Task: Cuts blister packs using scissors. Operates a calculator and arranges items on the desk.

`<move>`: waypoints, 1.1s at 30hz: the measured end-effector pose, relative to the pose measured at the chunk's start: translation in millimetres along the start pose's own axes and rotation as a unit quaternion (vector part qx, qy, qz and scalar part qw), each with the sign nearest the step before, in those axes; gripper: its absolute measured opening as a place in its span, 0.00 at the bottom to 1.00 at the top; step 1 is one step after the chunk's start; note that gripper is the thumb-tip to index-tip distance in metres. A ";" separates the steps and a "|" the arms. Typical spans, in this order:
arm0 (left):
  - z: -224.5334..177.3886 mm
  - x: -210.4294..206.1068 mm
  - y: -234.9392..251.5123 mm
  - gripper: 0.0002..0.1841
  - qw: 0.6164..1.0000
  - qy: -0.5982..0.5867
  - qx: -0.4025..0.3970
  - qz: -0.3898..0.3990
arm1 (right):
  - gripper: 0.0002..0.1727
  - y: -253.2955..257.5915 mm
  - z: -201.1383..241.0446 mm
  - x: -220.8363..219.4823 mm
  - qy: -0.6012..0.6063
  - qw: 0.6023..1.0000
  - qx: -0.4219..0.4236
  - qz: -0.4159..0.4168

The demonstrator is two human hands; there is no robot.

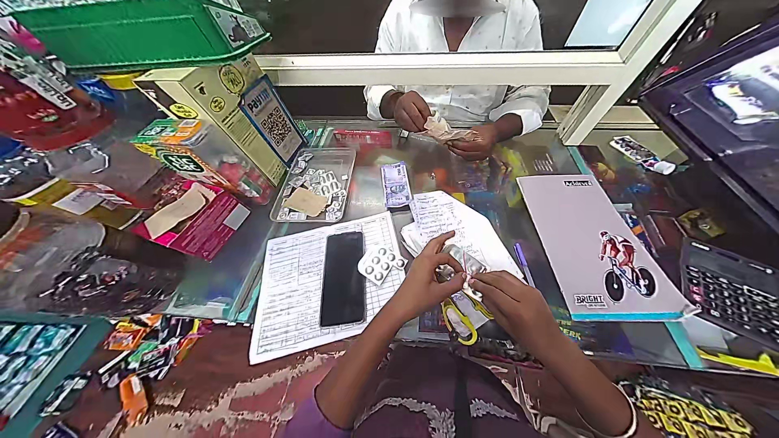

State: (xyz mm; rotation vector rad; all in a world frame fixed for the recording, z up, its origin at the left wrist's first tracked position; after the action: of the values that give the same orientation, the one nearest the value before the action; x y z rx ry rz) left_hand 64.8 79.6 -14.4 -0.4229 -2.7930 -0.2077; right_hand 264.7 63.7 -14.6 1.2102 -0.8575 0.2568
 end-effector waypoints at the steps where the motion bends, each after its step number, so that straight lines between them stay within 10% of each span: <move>1: -1.6 -1.0 -0.4 0.12 1.000 0.002 0.005 -0.005 | 0.10 -1.2 -0.6 0.2 0.008 1.000 0.007 -0.002; 11: -17.5 -4.0 -0.7 0.12 0.979 0.129 0.152 -0.039 | 0.11 -12.6 -4.7 -7.5 0.042 0.998 0.049 0.004; 24: -4.4 2.0 -2.9 0.12 0.988 0.123 0.067 -0.063 | 0.13 -8.3 -5.0 -9.9 0.049 0.998 0.028 0.030; 29: 8.3 -1.2 3.6 0.11 0.977 0.169 0.056 -0.116 | 0.20 -19.9 -19.3 27.4 0.183 0.972 -0.144 -0.022; 33: 13.4 2.9 3.5 0.13 0.969 0.212 0.045 -0.116 | 0.32 -45.7 -81.4 116.1 -0.118 0.883 -0.449 -0.067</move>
State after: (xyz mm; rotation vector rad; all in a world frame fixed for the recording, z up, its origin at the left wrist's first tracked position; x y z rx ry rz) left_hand 59.6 86.1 -25.7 -0.0193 -2.4096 -0.1947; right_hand 405.7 89.7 26.3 0.4144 -0.9376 -0.3906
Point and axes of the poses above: each hand's wrist, its own y-axis towards the middle knuckle, its own x-axis out of the back of the hand, z = x × y, the point moved 2 cm from there along y, towards the middle knuckle, and after that the axes turned 7 degrees about x, right-handed, at the moved point
